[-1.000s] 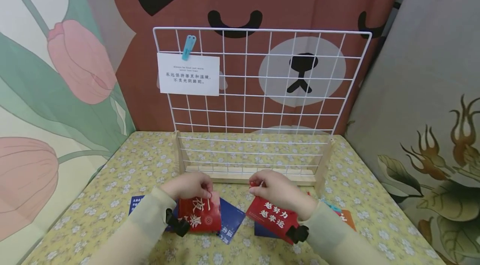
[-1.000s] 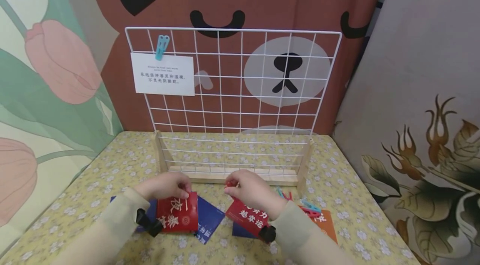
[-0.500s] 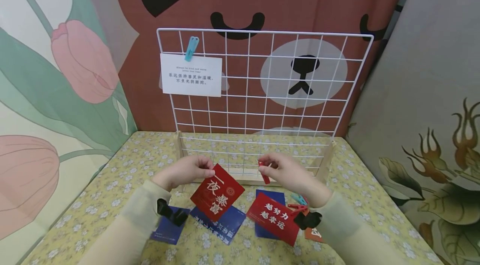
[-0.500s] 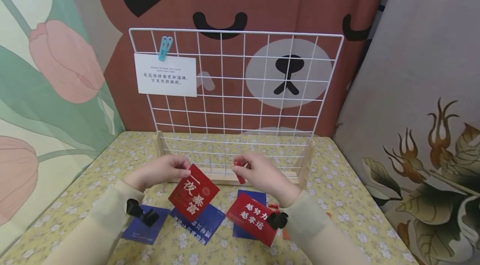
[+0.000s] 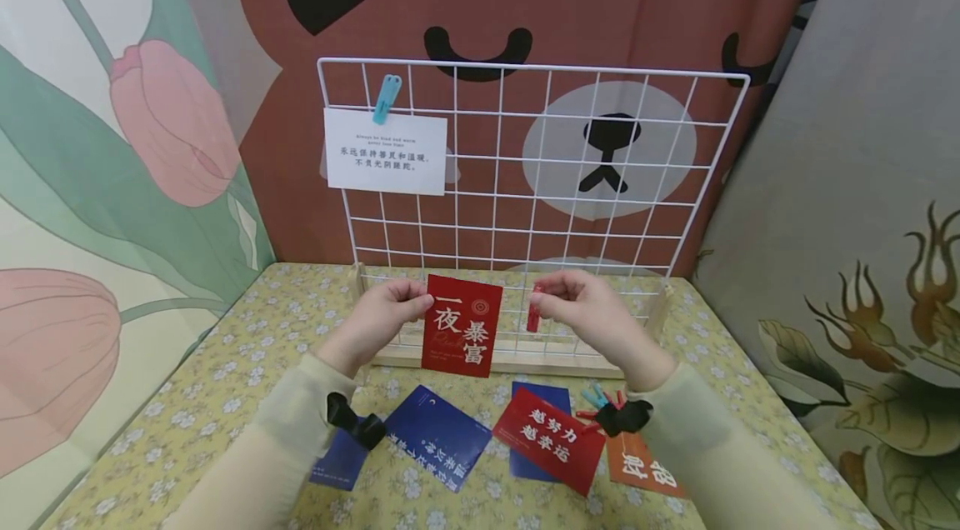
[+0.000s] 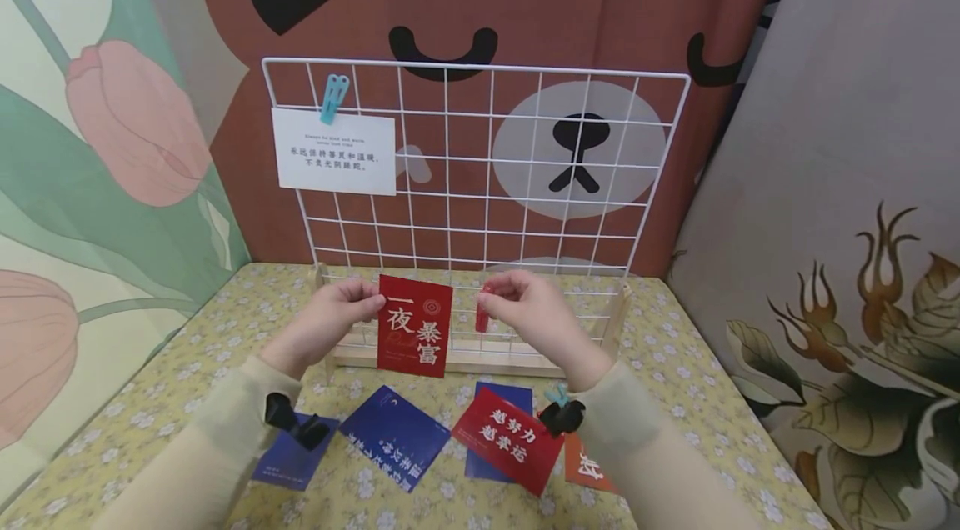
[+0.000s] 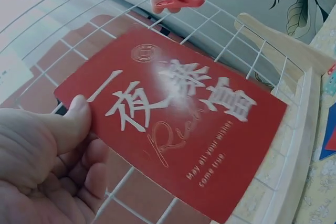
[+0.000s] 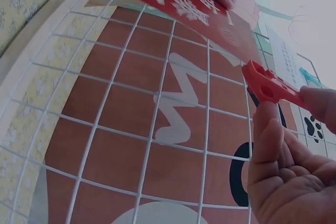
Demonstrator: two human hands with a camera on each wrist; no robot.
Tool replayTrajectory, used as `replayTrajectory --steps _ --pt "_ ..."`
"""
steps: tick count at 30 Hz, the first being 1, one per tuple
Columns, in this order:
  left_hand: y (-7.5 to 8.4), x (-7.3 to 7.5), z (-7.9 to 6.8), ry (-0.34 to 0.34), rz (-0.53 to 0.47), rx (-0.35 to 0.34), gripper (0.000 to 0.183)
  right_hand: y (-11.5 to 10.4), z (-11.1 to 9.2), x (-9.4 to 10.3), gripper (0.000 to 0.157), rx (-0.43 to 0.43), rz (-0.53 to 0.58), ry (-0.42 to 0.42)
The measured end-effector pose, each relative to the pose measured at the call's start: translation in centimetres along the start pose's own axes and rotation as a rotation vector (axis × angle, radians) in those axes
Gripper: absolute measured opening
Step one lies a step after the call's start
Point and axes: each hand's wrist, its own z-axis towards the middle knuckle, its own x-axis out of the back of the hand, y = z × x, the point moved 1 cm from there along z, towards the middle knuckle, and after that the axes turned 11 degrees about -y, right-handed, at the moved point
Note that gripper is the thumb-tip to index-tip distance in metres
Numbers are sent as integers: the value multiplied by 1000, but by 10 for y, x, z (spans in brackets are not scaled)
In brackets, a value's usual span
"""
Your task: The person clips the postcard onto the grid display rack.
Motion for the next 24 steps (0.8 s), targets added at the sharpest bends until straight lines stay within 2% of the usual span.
replayTrajectory --steps 5,8,12,18,24 --pt "11 -1 4 54 -4 -29 17 -8 4 10 38 40 61 46" --pt "21 -1 7 86 -22 -78 17 -14 6 18 41 44 72 62" --pt "35 1 10 126 -6 -112 18 -23 7 27 44 49 32 77" --pt "57 5 14 178 82 -121 16 -37 10 40 43 100 -15 105" --pt "79 10 18 222 109 -127 17 -53 16 53 42 141 -49 150"
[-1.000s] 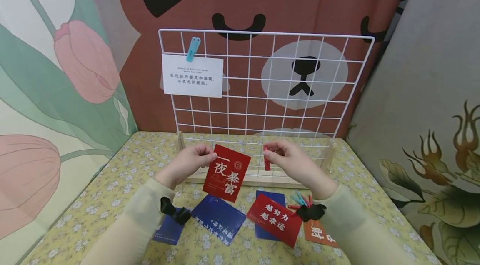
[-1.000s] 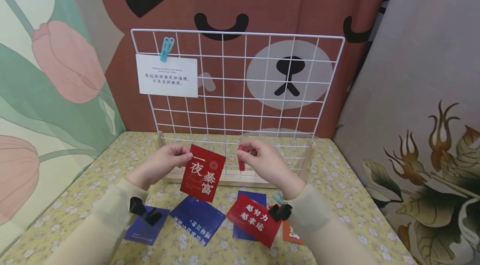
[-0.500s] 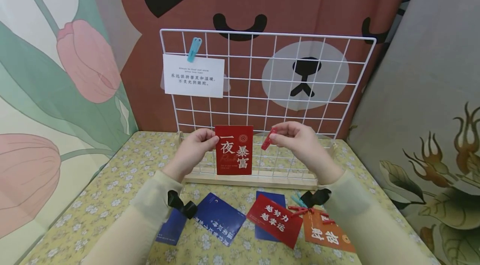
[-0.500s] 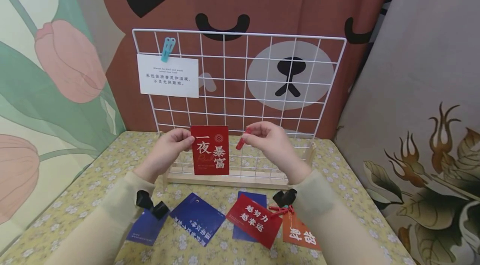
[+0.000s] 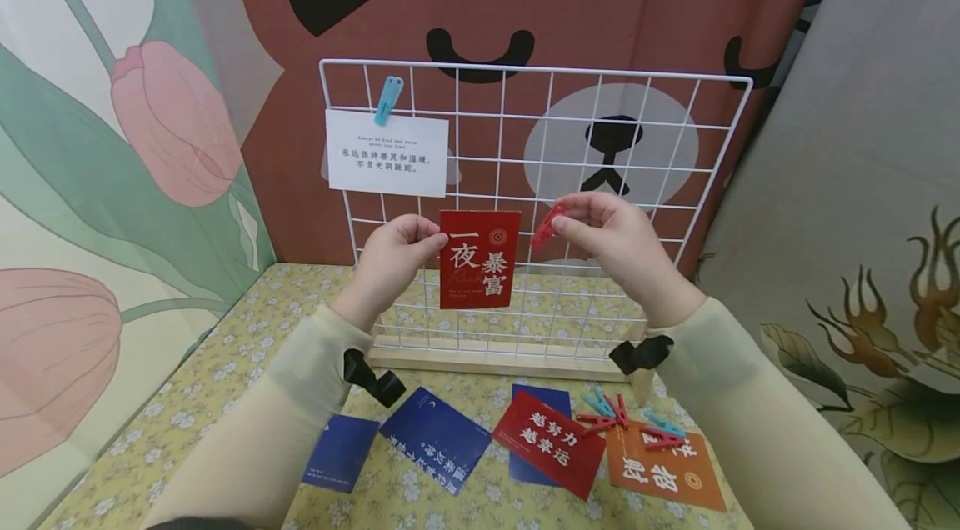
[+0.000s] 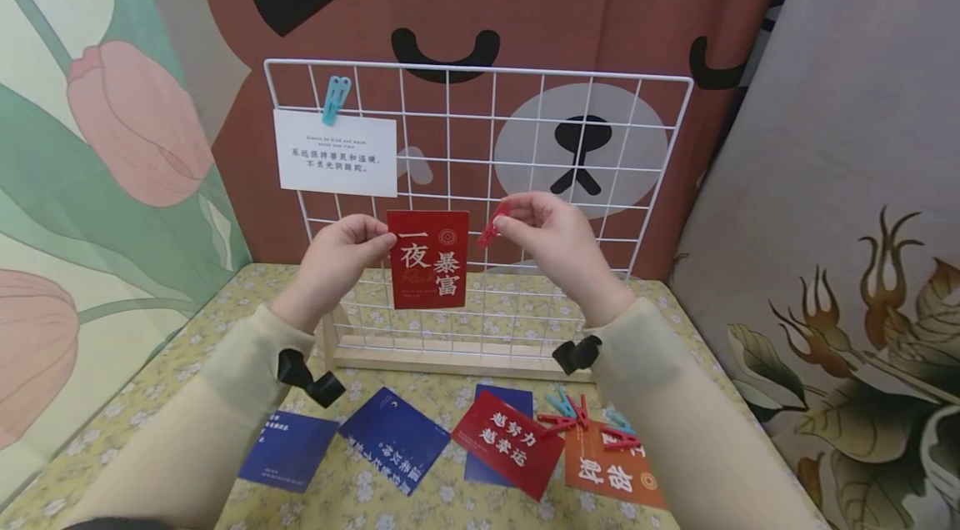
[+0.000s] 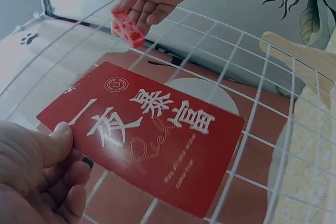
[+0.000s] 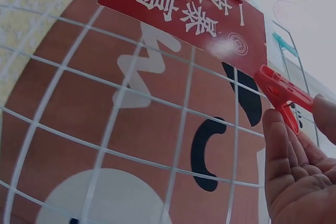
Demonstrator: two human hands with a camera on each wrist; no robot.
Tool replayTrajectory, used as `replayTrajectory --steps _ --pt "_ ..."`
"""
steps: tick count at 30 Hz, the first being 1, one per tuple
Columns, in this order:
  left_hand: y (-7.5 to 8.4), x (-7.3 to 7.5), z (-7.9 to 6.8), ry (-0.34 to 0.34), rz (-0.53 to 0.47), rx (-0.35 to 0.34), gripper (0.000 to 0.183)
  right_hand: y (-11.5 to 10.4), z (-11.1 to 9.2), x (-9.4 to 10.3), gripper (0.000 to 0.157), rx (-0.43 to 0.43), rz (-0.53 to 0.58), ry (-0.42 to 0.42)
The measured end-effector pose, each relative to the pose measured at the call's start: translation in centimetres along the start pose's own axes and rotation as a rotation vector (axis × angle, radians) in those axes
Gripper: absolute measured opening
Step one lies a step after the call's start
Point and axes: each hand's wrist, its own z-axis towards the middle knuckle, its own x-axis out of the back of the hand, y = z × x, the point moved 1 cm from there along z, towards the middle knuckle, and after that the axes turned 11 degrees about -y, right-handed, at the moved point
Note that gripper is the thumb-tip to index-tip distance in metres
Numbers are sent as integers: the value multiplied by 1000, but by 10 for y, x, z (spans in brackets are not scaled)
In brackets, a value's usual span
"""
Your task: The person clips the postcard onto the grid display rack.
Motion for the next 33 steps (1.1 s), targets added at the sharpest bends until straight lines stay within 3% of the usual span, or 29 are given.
replayTrajectory --steps 7,27,33 --pt "17 6 9 37 -4 28 22 -15 12 12 40 31 7 46" --pt "54 18 28 114 -48 -29 22 -50 36 32 41 73 -20 141" --pt "61 17 34 142 -63 -30 20 -59 44 34 42 70 20 145"
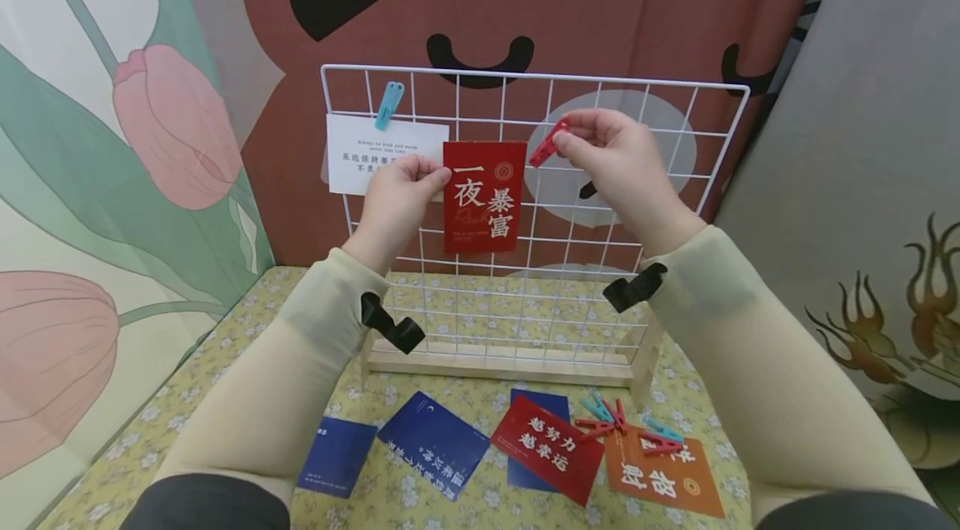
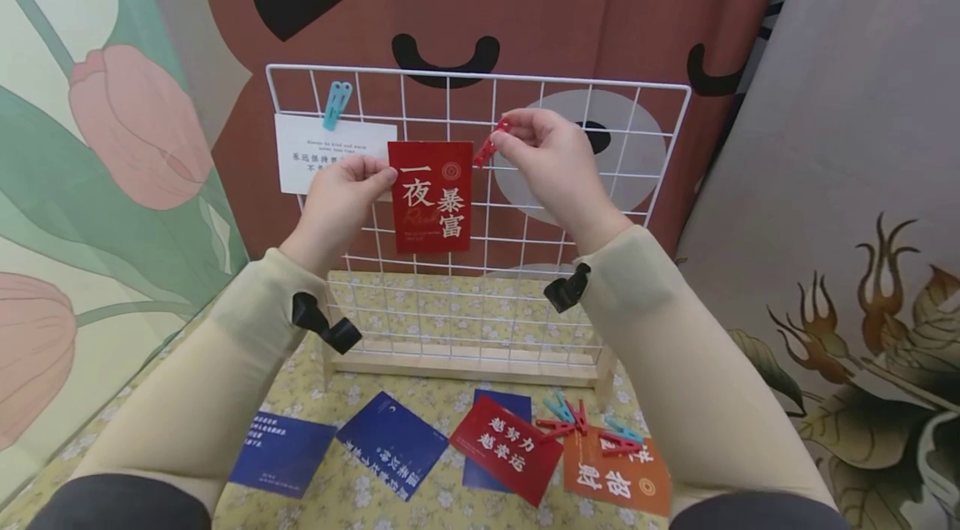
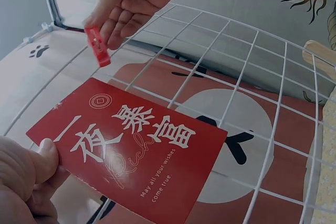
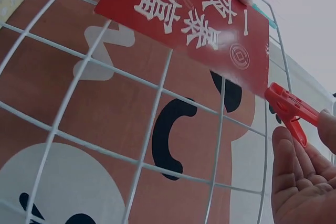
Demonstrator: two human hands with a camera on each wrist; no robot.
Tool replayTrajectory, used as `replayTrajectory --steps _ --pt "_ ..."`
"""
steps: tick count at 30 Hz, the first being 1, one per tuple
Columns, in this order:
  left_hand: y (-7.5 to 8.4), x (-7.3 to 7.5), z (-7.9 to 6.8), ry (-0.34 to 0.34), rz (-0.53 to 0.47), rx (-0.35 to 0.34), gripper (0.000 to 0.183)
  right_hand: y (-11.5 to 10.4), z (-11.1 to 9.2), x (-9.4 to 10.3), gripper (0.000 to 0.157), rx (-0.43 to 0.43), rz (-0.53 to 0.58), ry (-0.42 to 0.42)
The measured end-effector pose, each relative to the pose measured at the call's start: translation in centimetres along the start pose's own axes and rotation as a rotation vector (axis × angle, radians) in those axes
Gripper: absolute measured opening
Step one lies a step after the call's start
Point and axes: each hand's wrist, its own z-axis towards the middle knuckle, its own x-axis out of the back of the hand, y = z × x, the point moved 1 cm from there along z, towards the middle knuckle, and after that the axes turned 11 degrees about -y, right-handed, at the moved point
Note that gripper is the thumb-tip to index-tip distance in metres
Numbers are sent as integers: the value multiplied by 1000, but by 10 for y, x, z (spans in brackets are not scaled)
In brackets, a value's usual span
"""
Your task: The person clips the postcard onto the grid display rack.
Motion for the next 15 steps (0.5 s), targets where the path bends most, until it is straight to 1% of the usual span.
replayTrajectory --steps 3,9,12,15 --pt "4 -1 3 22 8 -6 20 -4 6 -1 42 5 6 14" --pt "11 -1 8 65 -8 -6 23 -12 18 -2 39 19 -15 40" --pt "13 -2 9 81 -2 -6 24 -16 23 -2 37 43 -6 57" --pt "15 -2 11 94 11 -1 24 -19 26 -3 37 62 28 76"
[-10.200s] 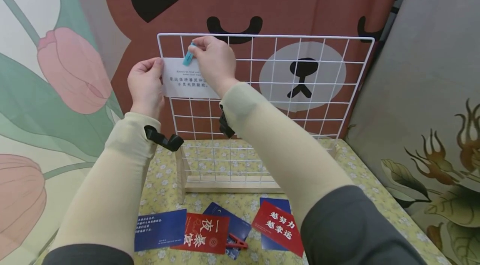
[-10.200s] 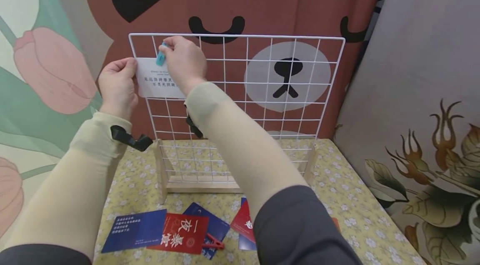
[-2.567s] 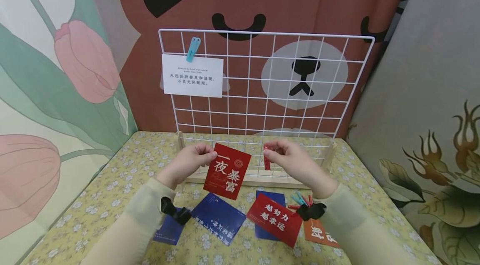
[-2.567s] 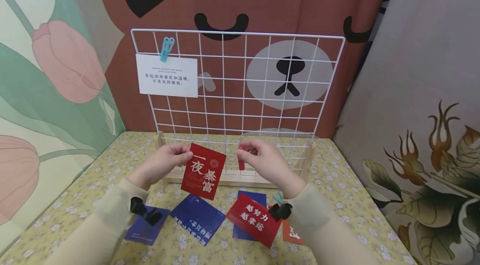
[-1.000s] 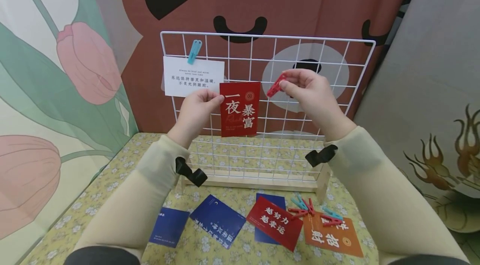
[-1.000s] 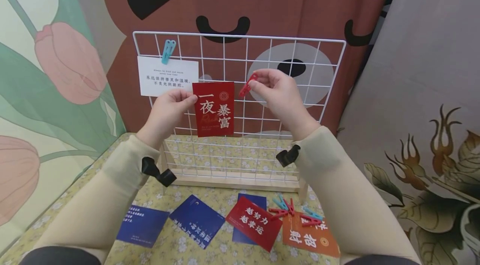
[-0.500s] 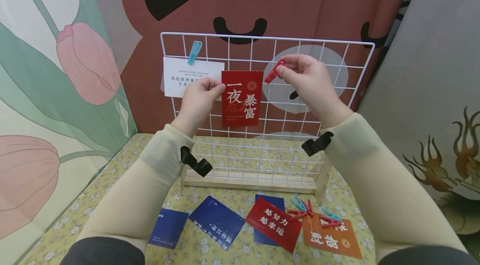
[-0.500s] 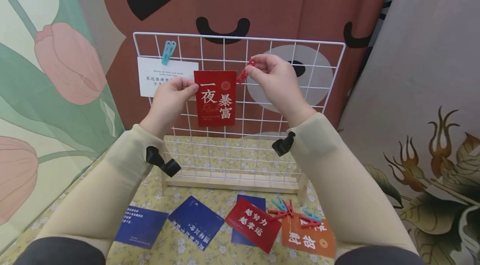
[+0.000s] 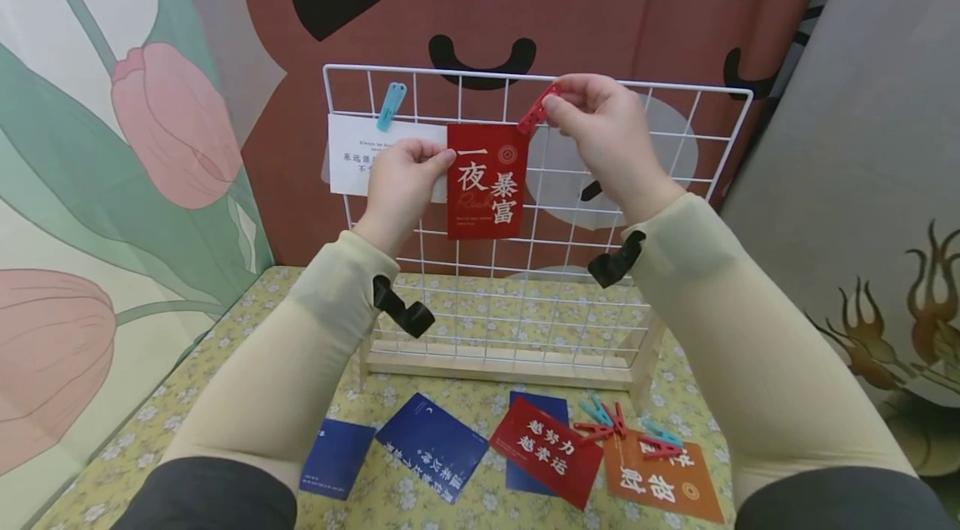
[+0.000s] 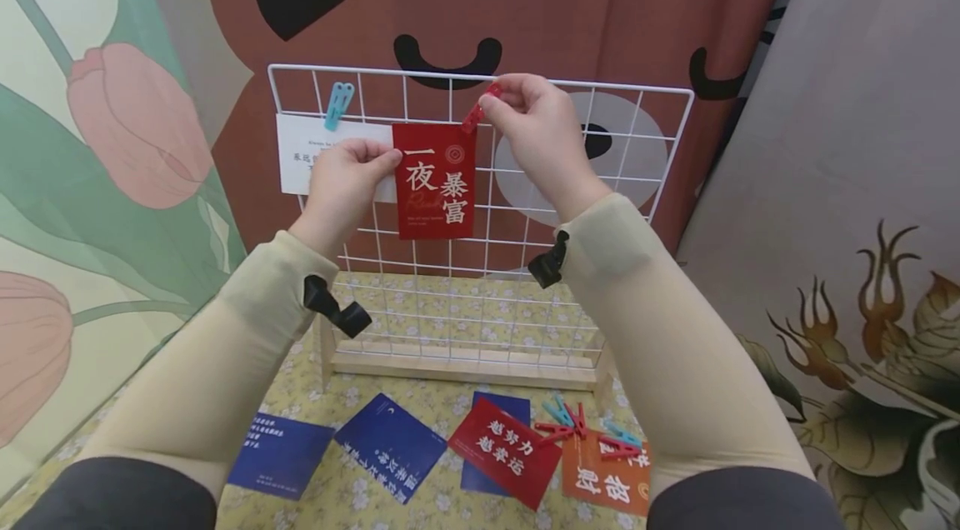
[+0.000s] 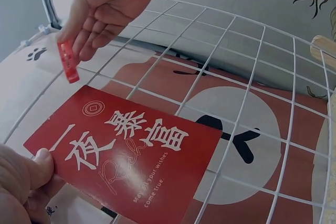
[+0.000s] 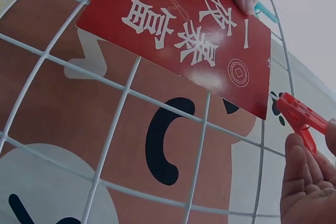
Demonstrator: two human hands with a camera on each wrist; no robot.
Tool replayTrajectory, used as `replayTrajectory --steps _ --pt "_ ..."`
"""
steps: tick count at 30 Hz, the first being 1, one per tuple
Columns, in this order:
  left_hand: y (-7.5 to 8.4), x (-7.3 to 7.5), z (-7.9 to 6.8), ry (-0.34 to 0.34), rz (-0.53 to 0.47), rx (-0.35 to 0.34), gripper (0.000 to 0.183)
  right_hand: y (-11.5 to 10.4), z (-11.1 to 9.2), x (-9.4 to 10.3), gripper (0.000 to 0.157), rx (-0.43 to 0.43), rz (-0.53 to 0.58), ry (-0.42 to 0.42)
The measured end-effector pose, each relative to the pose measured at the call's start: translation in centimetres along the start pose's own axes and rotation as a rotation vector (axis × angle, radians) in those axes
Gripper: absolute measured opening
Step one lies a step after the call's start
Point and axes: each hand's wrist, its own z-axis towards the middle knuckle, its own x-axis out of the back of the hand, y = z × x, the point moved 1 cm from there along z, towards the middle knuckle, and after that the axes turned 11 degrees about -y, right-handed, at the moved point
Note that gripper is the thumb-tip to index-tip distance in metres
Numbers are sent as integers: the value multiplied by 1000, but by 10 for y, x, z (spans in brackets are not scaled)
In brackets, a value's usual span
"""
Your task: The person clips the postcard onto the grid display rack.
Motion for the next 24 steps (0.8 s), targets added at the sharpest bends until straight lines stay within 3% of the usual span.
replayTrajectory --steps 4,15,24 --pt "1 -1 2 14 7 21 25 -1 5 -1 37 8 34 24" --pt "5 -5 8 38 12 44 26 6 22 -9 35 1 -3 118" --pt "7 -7 12 37 13 73 26 9 28 -13 33 -10 65 163"
